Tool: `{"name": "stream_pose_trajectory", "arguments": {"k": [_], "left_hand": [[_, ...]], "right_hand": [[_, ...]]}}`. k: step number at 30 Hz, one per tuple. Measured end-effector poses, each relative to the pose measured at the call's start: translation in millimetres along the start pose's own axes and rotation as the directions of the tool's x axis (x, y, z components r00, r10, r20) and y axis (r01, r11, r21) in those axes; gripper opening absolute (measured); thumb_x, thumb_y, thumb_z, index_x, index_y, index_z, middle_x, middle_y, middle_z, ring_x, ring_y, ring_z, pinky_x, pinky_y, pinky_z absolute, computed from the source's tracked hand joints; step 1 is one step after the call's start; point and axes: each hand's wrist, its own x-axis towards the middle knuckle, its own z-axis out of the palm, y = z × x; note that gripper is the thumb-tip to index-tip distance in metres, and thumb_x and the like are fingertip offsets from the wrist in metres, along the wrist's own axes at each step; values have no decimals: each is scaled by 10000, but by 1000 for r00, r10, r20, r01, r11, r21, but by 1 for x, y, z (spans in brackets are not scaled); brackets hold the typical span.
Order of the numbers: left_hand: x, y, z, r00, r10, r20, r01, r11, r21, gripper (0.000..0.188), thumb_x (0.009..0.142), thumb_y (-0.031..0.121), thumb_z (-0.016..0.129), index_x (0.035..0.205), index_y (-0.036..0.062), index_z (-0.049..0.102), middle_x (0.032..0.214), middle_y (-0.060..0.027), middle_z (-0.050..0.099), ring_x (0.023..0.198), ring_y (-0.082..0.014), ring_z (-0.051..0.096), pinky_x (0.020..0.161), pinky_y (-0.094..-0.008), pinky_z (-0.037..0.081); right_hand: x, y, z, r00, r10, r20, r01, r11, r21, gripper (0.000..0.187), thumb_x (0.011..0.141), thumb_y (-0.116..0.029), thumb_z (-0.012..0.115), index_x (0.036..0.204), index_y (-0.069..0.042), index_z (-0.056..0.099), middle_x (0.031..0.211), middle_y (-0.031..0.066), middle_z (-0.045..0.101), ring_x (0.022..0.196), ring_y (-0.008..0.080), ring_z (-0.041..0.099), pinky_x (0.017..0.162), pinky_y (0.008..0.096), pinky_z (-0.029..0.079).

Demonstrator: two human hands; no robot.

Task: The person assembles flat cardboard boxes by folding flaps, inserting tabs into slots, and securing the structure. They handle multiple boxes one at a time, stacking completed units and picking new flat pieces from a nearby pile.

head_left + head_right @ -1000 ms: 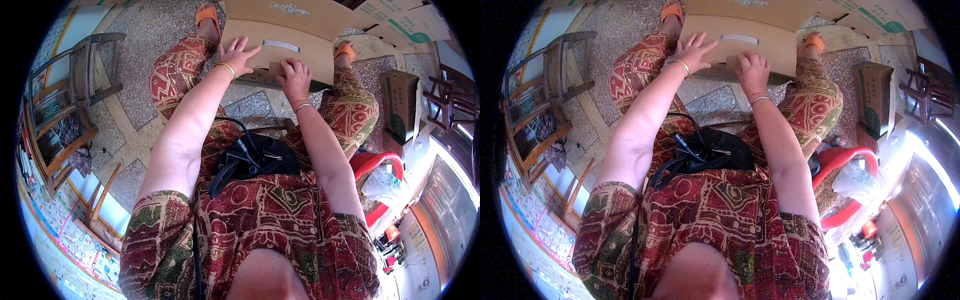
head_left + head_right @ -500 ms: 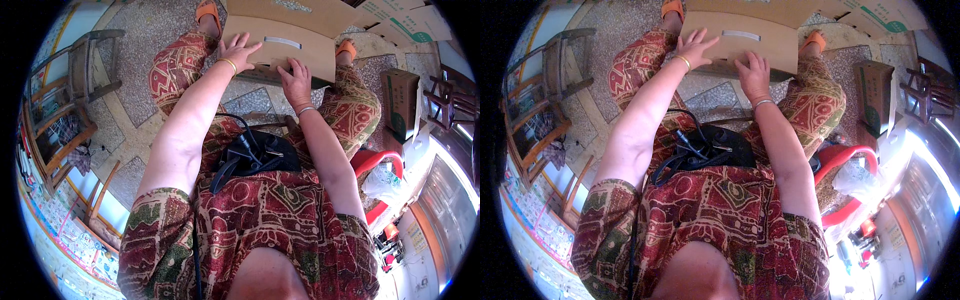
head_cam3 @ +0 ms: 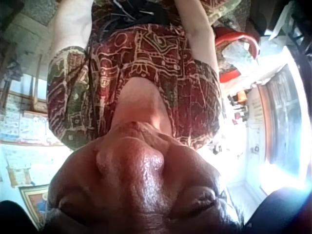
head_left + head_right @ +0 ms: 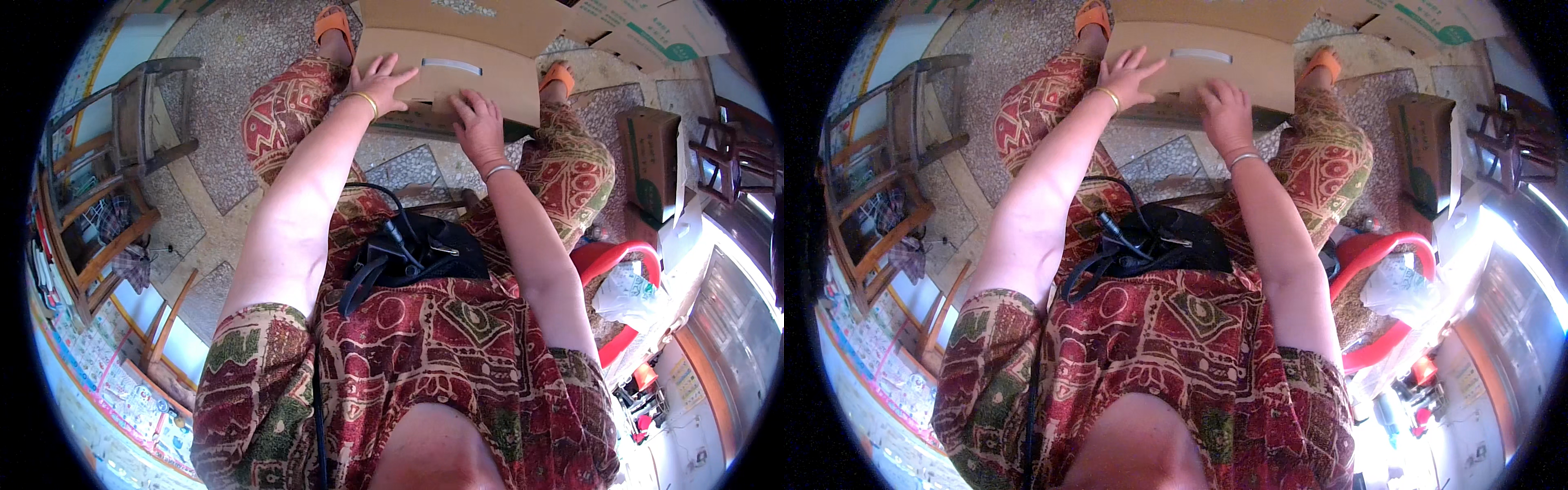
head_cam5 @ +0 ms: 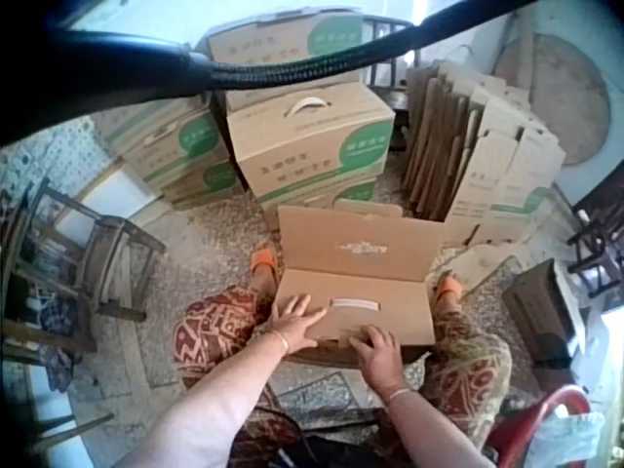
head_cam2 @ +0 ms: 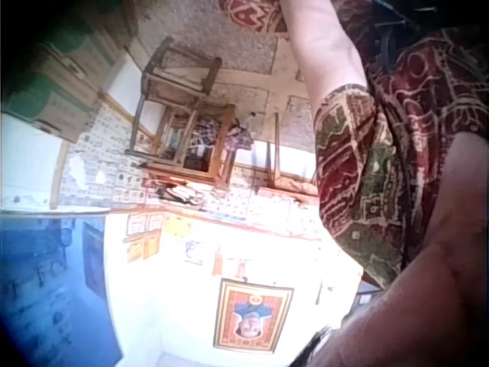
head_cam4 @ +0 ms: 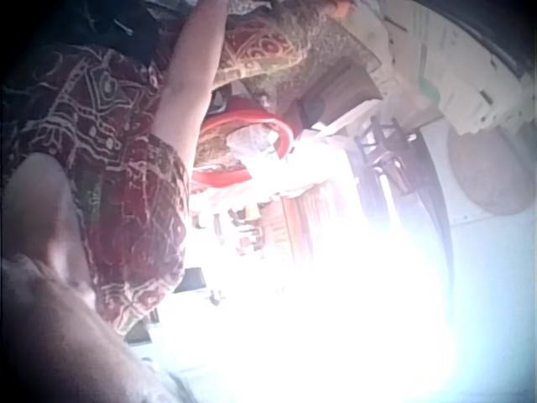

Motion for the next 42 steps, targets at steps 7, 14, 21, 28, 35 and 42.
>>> {"name": "stream_pose_trajectory", "arguments": {"k": [7, 14, 21, 28, 35, 42], "left_hand": [[4, -2, -11, 1000, 26, -7, -26, 999, -21, 826, 733, 383, 733, 1424, 449, 285, 1561, -77, 116, 1430, -299, 117, 1096, -619, 109], [14, -2, -18, 1000, 23, -6, -23, 1000, -6, 823, 719, 445, 731, 1411, 478, 287, 1558, -46, 132, 1433, -258, 111, 1094, -629, 115], [21, -7, -22, 999, 35, -18, -35, 999, 10, 811, 711, 453, 739, 1401, 477, 313, 1558, -54, 135, 1433, -262, 112, 1085, -646, 111], [22, -10, -25, 997, 69, -34, -71, 996, -50, 807, 701, 401, 746, 1401, 444, 348, 1557, -61, 148, 1431, -269, 131, 1079, -653, 103], [26, -14, -31, 995, 82, -51, -82, 997, 4, 786, 707, 482, 722, 1393, 468, 339, 1553, -65, 164, 1432, -271, 130, 1106, -621, 101], [32, -23, -26, 980, 136, -149, -146, 987, -62, 741, 703, 432, 738, 1376, 375, 434, 1531, -73, 245, 1418, -255, 195, 1116, -560, 118]], "right_hand": [[9, -9, -4, 998, 51, -24, -52, 996, -76, 664, 639, -210, 788, 1242, -147, 519, 1253, 77, 503, 1197, 284, 444, 1010, 457, 317], [32, -11, -7, 992, 116, -48, -122, 983, -136, 625, 669, -364, 765, 1222, -154, 563, 1188, 59, 527, 1127, 265, 467, 961, 436, 316], [40, -7, -5, 991, 83, -109, -97, 986, -133, 523, 683, -344, 750, 1156, -171, 610, 1159, 47, 548, 1087, 270, 488, 936, 450, 334], [49, 21, 9, 972, 175, -158, -180, 984, -14, 320, 757, -296, 687, 1038, -149, 649, 1044, 62, 612, 978, 259, 553, 866, 444, 391], [30, 85, -23, 656, 358, -665, -434, 899, 56, 313, 721, -96, 656, 1033, -71, 646, 973, 164, 624, 934, 325, 587, 873, 421, 453], [15, 108, -16, 434, 899, 53, -439, 160, 884, 394, 896, -274, 576, 1073, 76, 613, 1003, 96, 649, 906, 176, 576, 831, 291, 441]]}}
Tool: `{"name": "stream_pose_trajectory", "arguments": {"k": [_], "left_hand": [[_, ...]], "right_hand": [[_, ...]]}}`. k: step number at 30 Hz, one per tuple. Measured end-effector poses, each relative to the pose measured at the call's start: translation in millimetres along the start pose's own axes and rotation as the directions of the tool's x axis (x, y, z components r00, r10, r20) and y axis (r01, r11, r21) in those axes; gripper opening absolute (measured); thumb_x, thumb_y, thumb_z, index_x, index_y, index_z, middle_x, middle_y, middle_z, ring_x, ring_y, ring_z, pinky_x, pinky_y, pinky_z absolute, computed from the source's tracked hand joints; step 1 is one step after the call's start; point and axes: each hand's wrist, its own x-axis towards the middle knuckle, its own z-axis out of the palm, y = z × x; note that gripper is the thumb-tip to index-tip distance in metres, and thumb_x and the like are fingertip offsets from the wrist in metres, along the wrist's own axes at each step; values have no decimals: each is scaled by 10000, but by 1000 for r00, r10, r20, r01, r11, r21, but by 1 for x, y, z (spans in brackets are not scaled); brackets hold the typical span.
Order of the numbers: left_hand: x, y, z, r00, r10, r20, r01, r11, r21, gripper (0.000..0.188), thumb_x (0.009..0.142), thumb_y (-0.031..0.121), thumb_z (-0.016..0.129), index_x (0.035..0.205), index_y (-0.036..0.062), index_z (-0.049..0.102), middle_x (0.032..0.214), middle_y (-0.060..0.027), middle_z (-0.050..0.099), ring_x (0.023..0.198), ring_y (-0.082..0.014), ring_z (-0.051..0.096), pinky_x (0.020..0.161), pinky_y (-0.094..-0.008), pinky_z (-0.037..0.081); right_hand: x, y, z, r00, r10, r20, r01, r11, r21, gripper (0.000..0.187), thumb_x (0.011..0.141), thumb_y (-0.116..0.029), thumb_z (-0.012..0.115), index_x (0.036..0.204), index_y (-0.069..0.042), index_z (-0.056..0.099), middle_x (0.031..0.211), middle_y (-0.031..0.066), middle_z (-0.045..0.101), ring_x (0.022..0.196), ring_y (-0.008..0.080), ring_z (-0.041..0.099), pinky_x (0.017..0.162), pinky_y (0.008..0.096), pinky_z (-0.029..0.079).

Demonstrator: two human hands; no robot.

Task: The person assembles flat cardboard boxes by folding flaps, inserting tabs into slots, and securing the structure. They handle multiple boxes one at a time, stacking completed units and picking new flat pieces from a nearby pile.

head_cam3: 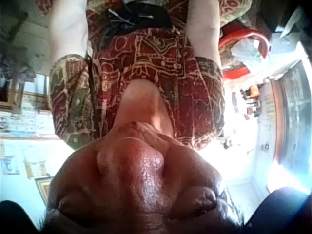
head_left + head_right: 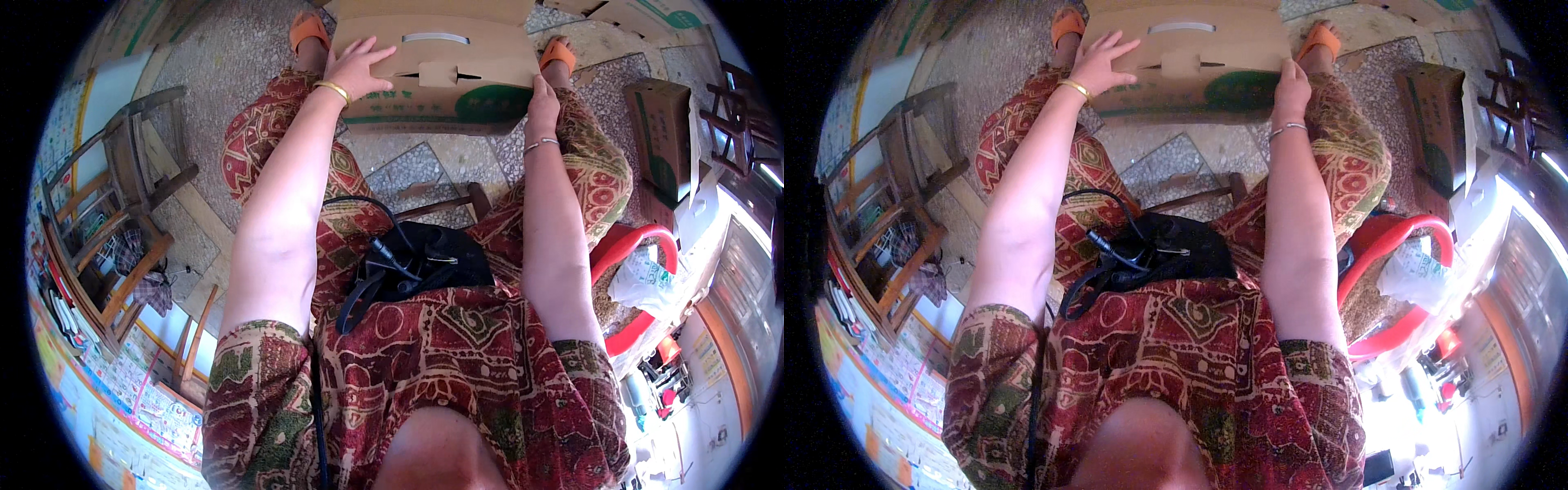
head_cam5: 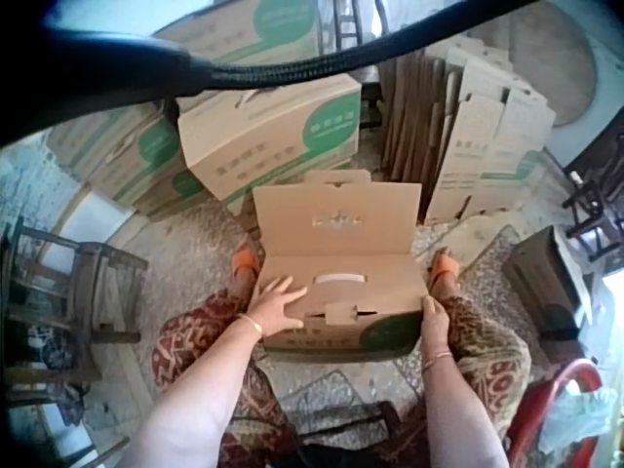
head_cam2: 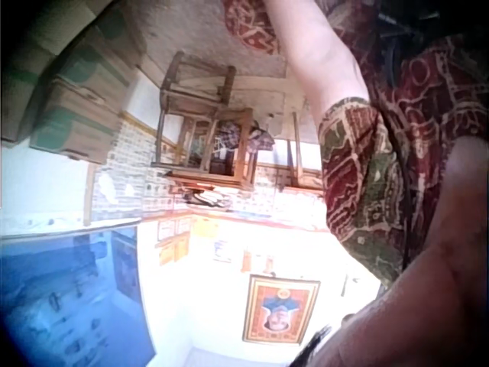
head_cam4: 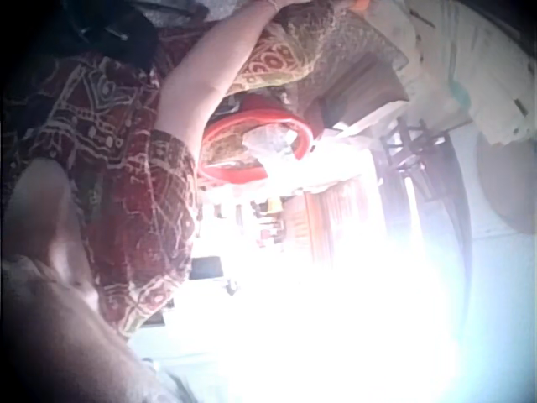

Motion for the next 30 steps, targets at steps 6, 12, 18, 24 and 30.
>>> {"name": "stream_pose_trajectory", "arguments": {"k": [6, 12, 18, 24, 30], "left_hand": [[-4, -20, 14, 975, 69, -213, -178, 818, -548, 643, 754, 367, 720, 1337, 193, 509, 1437, -146, 394, 1334, -293, 357, 1090, -421, 288], [-19, -32, 37, 749, -556, -359, 418, 818, -396, 585, 803, 449, 636, 1276, 115, 549, 1293, -175, 534, 1182, -358, 496, 1025, -457, 344], [-30, -48, 39, 776, -629, -58, 323, 473, -820, 573, 804, 435, 655, 1152, -18, 604, 1062, -179, 658, 990, -281, 628, 872, -350, 458], [-55, -9, -44, 704, -648, -290, -36, 375, -926, 489, 842, 314, 668, 1194, -15, 587, 1062, -124, 659, 955, -171, 615, 838, -290, 470], [-96, 37, -108, 622, -550, -557, -307, 483, -820, 532, 852, 260, 692, 1260, -34, 521, 1156, -122, 605, 1018, -163, 574, 902, -285, 449]], "right_hand": [[5, 18, 0, 998, -49, -48, 44, 996, -83, 407, 895, -266, 535, 1094, 82, 601, 1015, 119, 647, 934, 201, 584, 847, 300, 441], [2, 34, -4, 996, -53, -72, 47, 996, -73, 403, 889, -265, 542, 1100, 73, 605, 1037, 133, 648, 963, 209, 588, 867, 310, 443], [-3, 15, 2, 998, 42, -51, -40, 999, 37, 397, 882, -257, 563, 1096, 74, 611, 1038, 122, 644, 951, 195, 586, 864, 301, 440], [-18, -29, -9, 999, -7, 40, -2, 979, 204, 378, 871, -225, 575, 1077, 89, 615, 1032, 119, 640, 978, 184, 571, 876, 288, 425], [-79, -136, -46, 978, -204, 31, 196, 966, 168, 353, 884, -189, 578, 1152, 40, 563, 1103, 104, 591, 994, 181, 552, 857, 294, 446]]}}
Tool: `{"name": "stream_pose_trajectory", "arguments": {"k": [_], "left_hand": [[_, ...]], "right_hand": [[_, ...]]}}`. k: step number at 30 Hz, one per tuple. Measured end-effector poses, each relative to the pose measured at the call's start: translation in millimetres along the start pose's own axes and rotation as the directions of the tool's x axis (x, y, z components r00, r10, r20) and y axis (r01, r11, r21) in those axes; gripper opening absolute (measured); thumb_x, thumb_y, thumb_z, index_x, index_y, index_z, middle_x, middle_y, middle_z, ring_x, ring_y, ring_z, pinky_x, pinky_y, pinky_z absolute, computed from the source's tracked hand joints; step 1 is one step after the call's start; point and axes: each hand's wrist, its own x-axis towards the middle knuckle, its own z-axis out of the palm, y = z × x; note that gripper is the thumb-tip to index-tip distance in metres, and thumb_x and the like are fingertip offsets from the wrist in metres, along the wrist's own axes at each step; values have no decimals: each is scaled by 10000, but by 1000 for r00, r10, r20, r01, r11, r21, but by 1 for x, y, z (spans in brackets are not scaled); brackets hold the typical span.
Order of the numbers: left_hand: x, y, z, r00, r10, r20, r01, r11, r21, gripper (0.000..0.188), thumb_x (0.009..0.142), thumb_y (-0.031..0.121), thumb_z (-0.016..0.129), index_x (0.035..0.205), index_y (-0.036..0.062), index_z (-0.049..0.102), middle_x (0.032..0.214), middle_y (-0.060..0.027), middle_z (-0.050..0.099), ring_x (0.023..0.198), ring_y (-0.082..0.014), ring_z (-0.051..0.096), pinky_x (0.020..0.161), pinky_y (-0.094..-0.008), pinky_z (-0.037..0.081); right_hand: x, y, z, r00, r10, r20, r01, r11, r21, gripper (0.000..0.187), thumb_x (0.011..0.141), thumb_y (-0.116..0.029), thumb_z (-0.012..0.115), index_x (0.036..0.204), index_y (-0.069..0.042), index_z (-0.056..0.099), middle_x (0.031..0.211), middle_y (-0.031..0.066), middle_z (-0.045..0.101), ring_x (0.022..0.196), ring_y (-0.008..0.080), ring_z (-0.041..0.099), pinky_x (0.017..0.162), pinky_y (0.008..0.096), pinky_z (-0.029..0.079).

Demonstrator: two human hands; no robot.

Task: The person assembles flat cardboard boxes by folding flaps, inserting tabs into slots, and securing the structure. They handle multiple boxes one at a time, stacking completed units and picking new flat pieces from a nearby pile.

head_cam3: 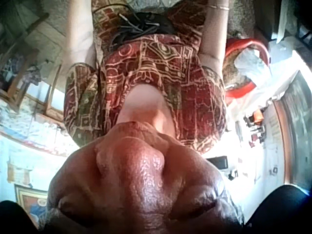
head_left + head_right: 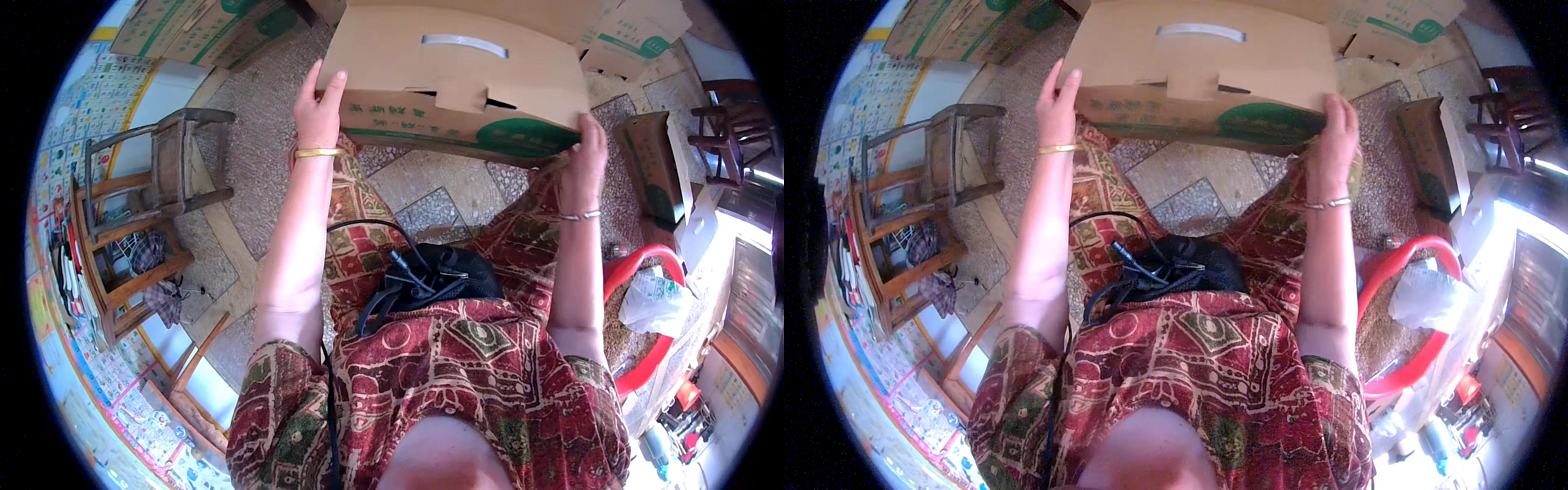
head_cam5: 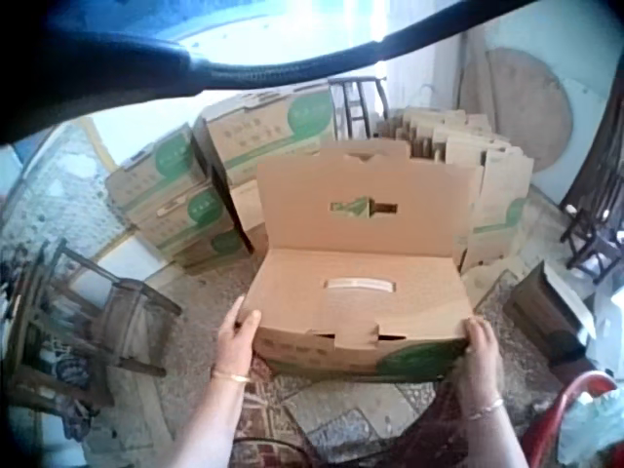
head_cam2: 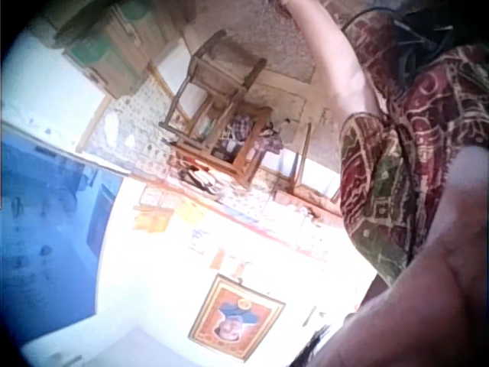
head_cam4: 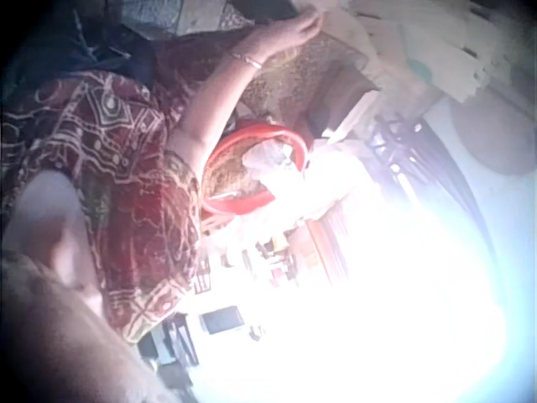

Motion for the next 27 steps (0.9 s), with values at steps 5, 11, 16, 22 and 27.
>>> {"name": "stream_pose_trajectory", "arguments": {"k": [5, 11, 16, 22, 27], "left_hand": [[-9, 96, -8, 945, 321, -63, -327, 937, -124, 491, 874, 229, 670, 1266, -9, 492, 1136, -109, 591, 1001, -165, 561, 902, -287, 439], [-45, 179, -31, 842, 531, -91, -539, 836, -105, 399, 888, 188, 647, 1222, 16, 512, 1065, -75, 598, 931, -114, 555, 832, -259, 457], [-47, 154, -55, 805, 586, -94, -575, 809, 119, 291, 878, 190, 649, 1116, 42, 574, 1019, -51, 582, 853, -119, 535, 764, -250, 445], [-52, 127, -76, 884, 449, -134, -437, 893, 110, 248, 875, 159, 621, 1080, 29, 572, 1055, -60, 564, 928, -142, 517, 825, -285, 426], [-46, 131, -81, 700, 707, -99, -631, 678, 378, 173, 860, 131, 607, 1005, 37, 603, 1114, -127, 587, 1020, -236, 556, 883, -359, 443]], "right_hand": [[-41, -66, -24, 993, -112, 23, 106, 976, 189, 338, 894, -224, 583, 1150, -8, 537, 1045, 71, 563, 968, 169, 540, 843, 325, 447], [-78, -109, -50, 973, -230, 13, 206, 894, 397, 355, 919, -228, 543, 1164, 28, 520, 1052, 99, 579, 983, 174, 555, 872, 313, 442], [-92, -94, -43, 977, -201, 73, 188, 970, 155, 353, 922, -265, 543, 1148, 6, 544, 998, 52, 577, 908, 116, 511, 796, 254, 409], [-93, -76, -27, 944, -290, 161, 274, 955, 112, 316, 937, -241, 521, 1119, 17, 533, 998, 54, 556, 928, 126, 492, 853, 262, 394], [-84, -90, -20, 938, -279, 205, 277, 960, 42, 387, 928, -316, 516, 1197, -38, 523, 1044, 34, 557, 963, 109, 498, 814, 265, 405]]}}
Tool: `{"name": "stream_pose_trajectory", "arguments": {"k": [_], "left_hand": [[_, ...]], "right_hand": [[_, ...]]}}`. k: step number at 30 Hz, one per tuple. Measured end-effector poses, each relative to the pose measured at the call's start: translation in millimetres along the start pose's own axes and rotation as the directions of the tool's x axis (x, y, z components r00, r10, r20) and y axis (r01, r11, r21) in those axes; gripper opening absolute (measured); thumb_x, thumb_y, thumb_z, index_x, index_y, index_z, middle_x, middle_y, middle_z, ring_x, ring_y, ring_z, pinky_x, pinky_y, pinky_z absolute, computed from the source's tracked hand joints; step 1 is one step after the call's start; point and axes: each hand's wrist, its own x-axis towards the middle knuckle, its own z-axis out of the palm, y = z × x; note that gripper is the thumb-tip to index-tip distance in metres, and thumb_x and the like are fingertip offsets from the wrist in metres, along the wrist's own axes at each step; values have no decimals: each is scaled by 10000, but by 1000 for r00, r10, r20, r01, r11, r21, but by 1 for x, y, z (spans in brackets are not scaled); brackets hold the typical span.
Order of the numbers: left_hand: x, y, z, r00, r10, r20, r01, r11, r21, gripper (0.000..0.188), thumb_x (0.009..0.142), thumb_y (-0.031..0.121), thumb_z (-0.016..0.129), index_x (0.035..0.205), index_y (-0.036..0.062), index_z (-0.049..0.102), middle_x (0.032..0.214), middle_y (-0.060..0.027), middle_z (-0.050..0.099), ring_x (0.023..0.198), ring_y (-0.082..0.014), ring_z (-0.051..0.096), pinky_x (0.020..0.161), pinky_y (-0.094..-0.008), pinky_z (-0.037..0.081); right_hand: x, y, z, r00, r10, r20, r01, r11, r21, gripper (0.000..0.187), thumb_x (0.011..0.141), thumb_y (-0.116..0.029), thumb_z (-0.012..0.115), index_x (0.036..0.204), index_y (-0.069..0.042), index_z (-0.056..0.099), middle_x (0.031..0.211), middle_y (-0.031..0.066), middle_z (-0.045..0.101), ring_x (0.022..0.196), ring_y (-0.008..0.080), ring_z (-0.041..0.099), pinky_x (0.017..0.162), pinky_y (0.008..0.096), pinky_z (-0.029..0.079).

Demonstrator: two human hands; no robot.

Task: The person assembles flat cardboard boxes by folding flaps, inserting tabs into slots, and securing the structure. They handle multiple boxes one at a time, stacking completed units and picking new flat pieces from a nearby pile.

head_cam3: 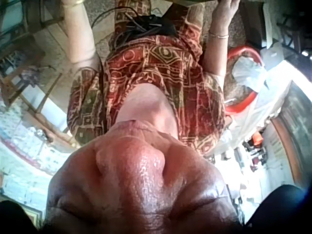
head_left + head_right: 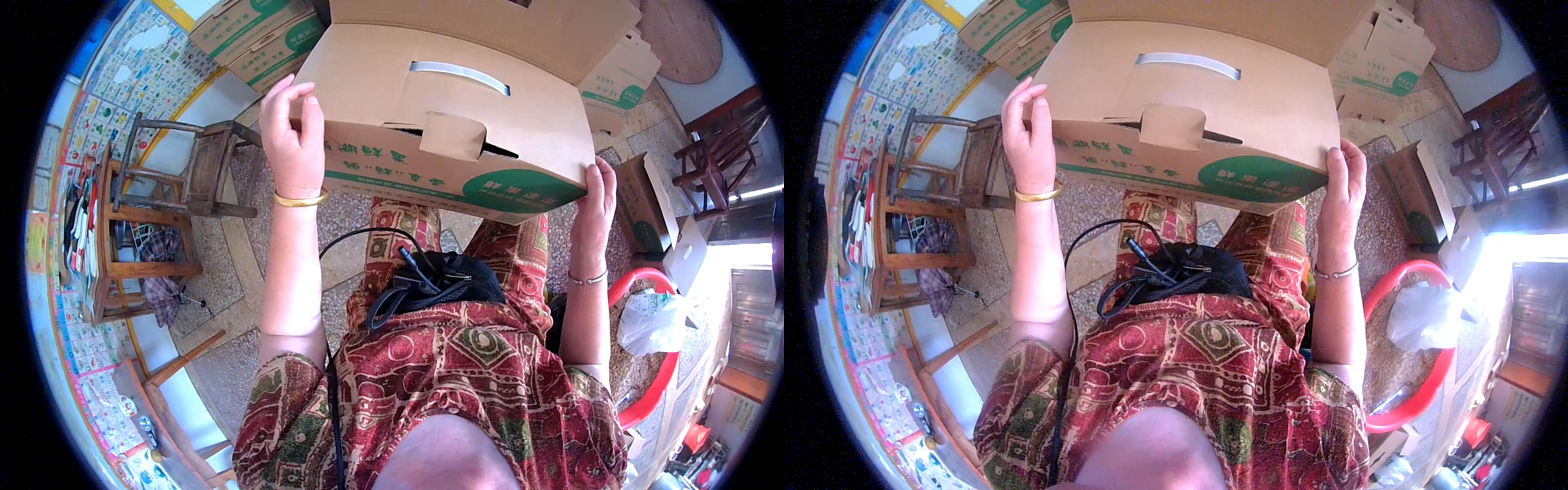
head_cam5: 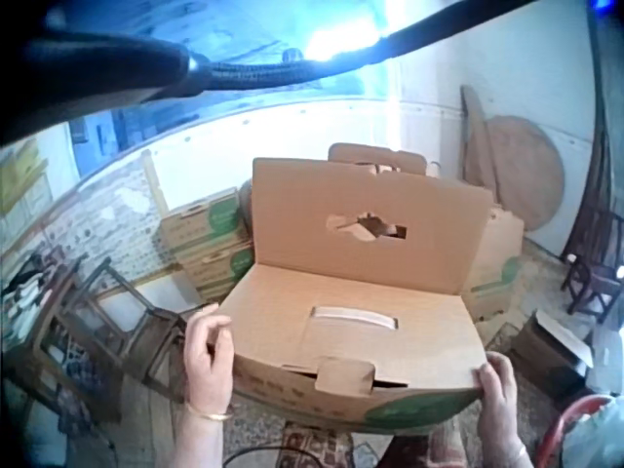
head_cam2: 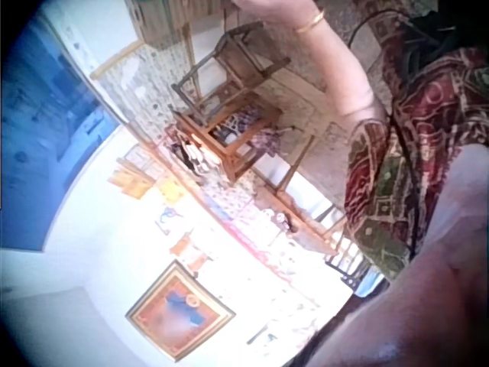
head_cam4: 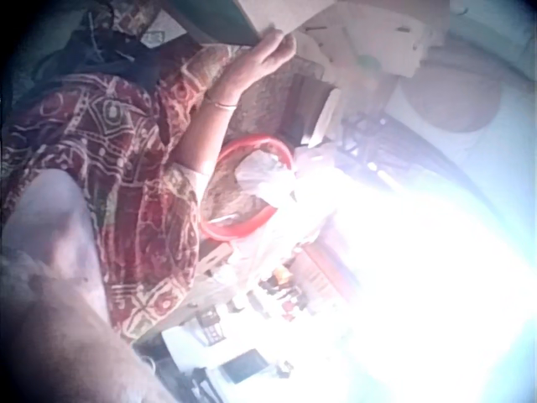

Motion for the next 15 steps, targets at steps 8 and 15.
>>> {"name": "stream_pose_trajectory", "arguments": {"k": [8, 15], "left_hand": [[35, 26, 35, 887, 456, 73, -461, 864, 204, 102, 797, 159, 647, 811, 61, 668, 932, -104, 650, 881, -291, 593, 801, -377, 486], [43, 22, 48, 906, 404, 128, -423, 875, 235, 142, 835, 183, 626, 866, 76, 714, 930, -78, 653, 882, -269, 588, 780, -357, 488]], "right_hand": [[10, 27, -39, 982, 133, 133, -96, 963, -252, 421, 938, -344, 530, 1187, -5, 520, 1011, 83, 584, 848, 119, 569, 611, 242, 483], [29, -17, -38, 892, -299, 338, 447, 687, -572, 238, 858, -97, 635, 1090, -45, 625, 837, 90, 663, 723, 147, 645, 652, 258, 507]]}}
